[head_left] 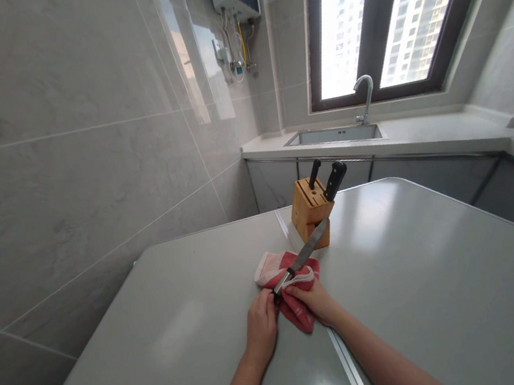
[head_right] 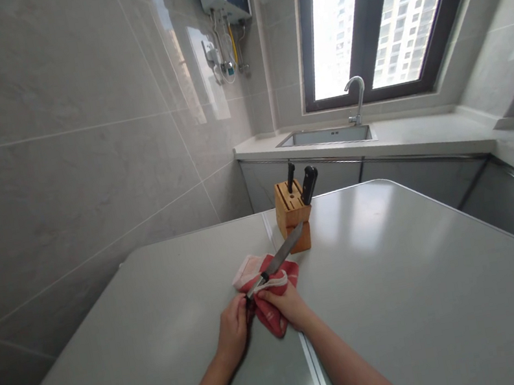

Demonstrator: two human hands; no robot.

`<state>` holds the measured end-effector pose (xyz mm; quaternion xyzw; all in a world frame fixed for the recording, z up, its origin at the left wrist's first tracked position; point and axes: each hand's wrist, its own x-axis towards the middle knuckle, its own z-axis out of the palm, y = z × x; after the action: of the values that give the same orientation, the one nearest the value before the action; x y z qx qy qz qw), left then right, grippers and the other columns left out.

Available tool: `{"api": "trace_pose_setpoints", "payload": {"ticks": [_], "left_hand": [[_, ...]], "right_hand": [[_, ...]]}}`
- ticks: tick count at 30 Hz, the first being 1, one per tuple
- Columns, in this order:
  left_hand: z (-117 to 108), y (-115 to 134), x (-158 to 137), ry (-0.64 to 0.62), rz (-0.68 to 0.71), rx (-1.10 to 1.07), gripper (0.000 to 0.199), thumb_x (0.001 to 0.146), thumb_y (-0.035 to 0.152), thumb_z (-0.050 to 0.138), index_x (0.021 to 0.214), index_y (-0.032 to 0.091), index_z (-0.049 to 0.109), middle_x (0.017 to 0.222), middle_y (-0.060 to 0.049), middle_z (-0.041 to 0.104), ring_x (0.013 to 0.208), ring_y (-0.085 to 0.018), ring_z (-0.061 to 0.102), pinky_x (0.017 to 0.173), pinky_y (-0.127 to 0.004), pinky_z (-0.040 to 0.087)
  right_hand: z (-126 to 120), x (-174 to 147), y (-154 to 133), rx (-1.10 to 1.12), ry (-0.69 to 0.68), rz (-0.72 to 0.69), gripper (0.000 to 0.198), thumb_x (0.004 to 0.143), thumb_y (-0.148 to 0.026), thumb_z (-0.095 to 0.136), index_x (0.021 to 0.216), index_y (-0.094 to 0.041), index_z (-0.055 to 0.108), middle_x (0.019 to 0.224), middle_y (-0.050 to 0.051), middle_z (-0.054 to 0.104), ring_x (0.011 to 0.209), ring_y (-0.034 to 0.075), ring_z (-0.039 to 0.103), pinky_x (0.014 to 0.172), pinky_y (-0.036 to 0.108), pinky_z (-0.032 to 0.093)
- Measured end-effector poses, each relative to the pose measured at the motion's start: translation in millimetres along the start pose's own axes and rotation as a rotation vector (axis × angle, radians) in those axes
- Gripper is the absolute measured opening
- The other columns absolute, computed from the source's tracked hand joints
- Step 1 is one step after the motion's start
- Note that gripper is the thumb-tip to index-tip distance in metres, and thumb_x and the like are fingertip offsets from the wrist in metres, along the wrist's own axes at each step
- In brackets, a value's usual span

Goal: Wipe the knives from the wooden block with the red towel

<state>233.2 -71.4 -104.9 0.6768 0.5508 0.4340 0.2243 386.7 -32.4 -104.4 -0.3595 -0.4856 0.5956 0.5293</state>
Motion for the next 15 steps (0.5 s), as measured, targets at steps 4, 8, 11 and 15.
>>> {"api": "trace_pose_setpoints", "payload": {"ticks": [4,8,11,15], "left_hand": [[-12,16,1,0.159,-0.08,-0.102,0.04,0.095,0.043,0.025,0.076,0.019,0.051,0.063,-0.001,0.054,0.057,-0.015,0.051,0.056,-0.024,0.039],[-45,52,21,0.3,-0.011,-0.023,0.041,0.094,0.041,0.027,0.064,0.02,0.046,0.055,0.003,0.045,0.051,-0.012,0.043,0.053,-0.022,0.034],[-76,91,45,0.348,0.063,0.114,0.042,0.093,0.041,0.032,0.059,0.019,0.045,0.051,0.004,0.042,0.048,-0.011,0.04,0.051,-0.022,0.03],[-105,145,73,0.365,0.176,0.317,0.043,0.091,0.04,0.034,0.055,0.019,0.045,0.048,0.004,0.039,0.047,-0.01,0.039,0.051,-0.022,0.027]], "right_hand": [[2,-1,-4,-0.05,-0.01,-0.004,0.037,0.063,-0.038,0.077,0.092,-0.018,0.067,0.097,0.009,0.071,0.093,0.025,0.064,0.092,0.043,0.045],[2,-3,-7,-0.072,0.001,-0.005,0.037,0.063,-0.04,0.078,0.091,-0.019,0.067,0.097,0.008,0.071,0.094,0.027,0.064,0.093,0.045,0.045],[1,-3,-5,-0.056,-0.039,-0.016,0.037,0.064,-0.04,0.077,0.095,-0.022,0.068,0.099,0.006,0.071,0.098,0.029,0.064,0.094,0.046,0.044],[-2,0,1,-0.086,-0.016,-0.012,0.034,0.063,-0.041,0.077,0.094,-0.027,0.069,0.1,0.003,0.071,0.1,0.03,0.063,0.097,0.045,0.043]]}}
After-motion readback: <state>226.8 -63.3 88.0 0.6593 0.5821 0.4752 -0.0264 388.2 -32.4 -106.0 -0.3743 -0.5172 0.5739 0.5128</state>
